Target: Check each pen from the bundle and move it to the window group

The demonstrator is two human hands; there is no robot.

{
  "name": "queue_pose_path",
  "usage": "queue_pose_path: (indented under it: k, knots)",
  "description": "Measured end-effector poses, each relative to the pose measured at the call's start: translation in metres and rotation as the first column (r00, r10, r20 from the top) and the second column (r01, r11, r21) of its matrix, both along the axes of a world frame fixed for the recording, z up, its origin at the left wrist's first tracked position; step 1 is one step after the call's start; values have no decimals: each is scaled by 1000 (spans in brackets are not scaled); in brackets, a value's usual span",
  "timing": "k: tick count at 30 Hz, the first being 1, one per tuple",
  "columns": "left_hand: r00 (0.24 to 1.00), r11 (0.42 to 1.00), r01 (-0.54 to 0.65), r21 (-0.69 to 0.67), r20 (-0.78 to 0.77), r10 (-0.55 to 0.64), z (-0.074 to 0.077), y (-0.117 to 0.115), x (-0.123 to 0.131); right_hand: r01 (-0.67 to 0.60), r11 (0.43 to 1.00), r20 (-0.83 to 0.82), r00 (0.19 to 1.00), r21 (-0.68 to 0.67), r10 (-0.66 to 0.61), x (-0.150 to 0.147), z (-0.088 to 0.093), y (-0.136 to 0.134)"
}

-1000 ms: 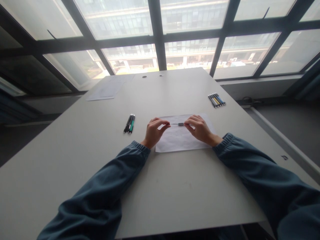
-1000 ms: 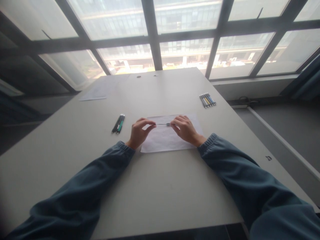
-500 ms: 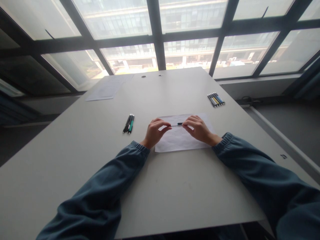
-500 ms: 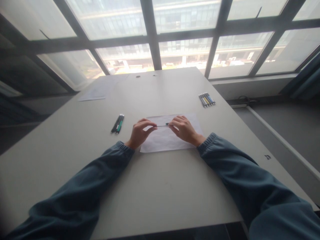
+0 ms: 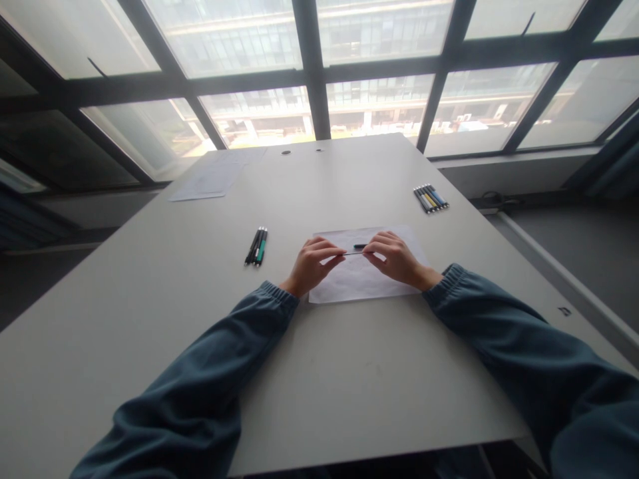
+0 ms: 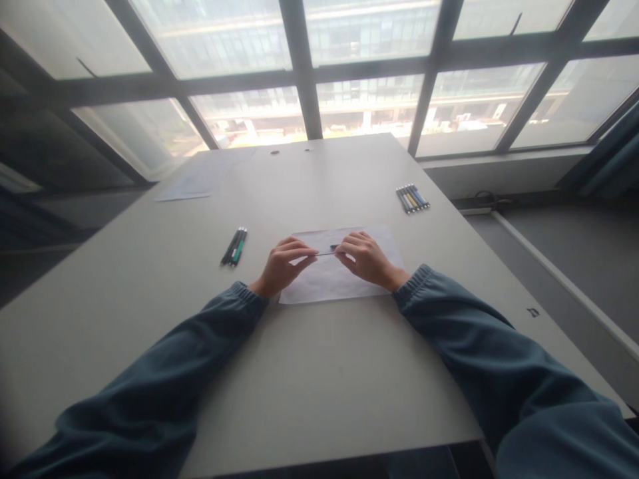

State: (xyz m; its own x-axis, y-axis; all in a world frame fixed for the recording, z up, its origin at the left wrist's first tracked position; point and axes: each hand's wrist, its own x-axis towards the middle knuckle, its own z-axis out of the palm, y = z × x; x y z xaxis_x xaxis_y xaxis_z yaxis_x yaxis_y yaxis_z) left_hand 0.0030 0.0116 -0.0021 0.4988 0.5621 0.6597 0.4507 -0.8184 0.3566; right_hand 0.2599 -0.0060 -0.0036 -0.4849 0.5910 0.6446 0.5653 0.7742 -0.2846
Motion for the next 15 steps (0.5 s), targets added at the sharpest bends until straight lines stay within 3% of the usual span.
queue_pose_path:
  k: [8,11,15]
  knots:
    - [996,999,-27,40,-79,30,-1,0,0,-57,998,11,998,-25,58,0,-1,-1]
    - [998,998,-46,38,-42,48,0,-1,1,-35,999,-119,992,-38,30,0,-1,-3]
    - [998,998,-63,27,14,63,2,0,1,121,990,-389,911,-67,-138,3,-6,0]
